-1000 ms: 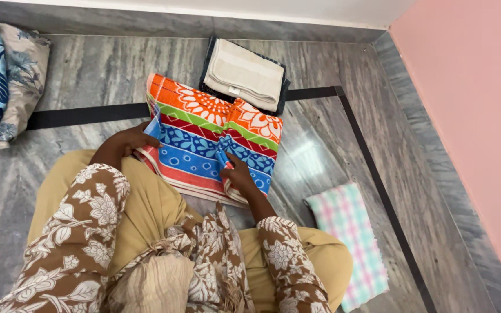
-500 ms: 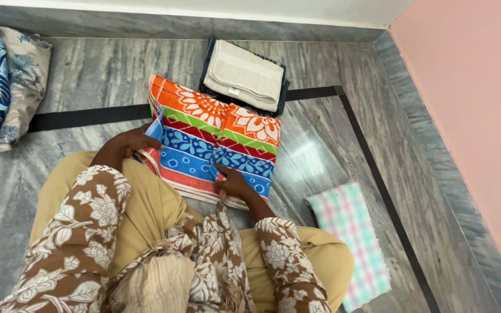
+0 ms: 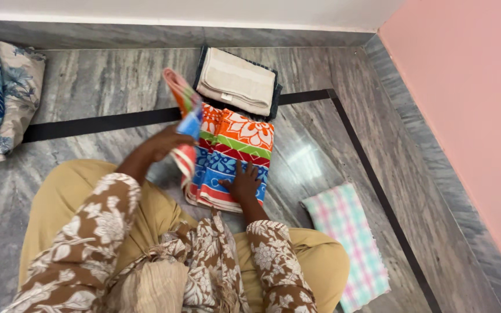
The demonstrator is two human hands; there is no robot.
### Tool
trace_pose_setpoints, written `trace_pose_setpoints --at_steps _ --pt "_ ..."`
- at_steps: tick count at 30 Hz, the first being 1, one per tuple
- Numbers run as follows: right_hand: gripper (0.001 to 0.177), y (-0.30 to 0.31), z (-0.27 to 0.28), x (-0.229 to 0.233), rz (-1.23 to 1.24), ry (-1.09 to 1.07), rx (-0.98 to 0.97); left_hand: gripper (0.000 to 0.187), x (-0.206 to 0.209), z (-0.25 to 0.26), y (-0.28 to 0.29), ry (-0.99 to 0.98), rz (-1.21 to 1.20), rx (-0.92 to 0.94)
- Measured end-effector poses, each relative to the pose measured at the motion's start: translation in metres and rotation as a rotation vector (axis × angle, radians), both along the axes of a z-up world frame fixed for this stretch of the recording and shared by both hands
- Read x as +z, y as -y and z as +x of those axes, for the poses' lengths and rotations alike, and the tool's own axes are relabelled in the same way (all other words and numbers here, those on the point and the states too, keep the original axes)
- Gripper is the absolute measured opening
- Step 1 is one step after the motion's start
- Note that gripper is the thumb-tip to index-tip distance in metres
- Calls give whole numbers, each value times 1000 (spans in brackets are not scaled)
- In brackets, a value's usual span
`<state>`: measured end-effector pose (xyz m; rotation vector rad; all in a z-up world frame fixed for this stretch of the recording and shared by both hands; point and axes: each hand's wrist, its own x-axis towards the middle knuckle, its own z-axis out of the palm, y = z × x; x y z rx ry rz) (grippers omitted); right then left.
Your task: The person sits on the floor and folds several cloths one by one, including a striped dark cloth, a plain light cloth, and colorful patterned cloths. Each cloth is smoothed, folded into a compact rectangle, and stacked on the floor.
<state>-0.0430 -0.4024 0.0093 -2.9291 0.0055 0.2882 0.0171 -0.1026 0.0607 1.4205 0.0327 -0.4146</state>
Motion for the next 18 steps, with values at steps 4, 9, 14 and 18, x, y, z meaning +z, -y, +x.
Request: trace_pose_setpoints --at_steps 4,9,14,18 --pt "104 8 6 -22 -25 1 55 103 19 -3 93 41 21 -149" --pt "71 51 40 -42 221 -172 -70 106 3 -26 185 476 378 -340" --pt "41 123 58 -31 1522 -233 -757 94 -42 -58 209 69 230 -341" --pt "71 125 60 -25 1132 53 -828 74 -67 -97 213 408 536 -385"
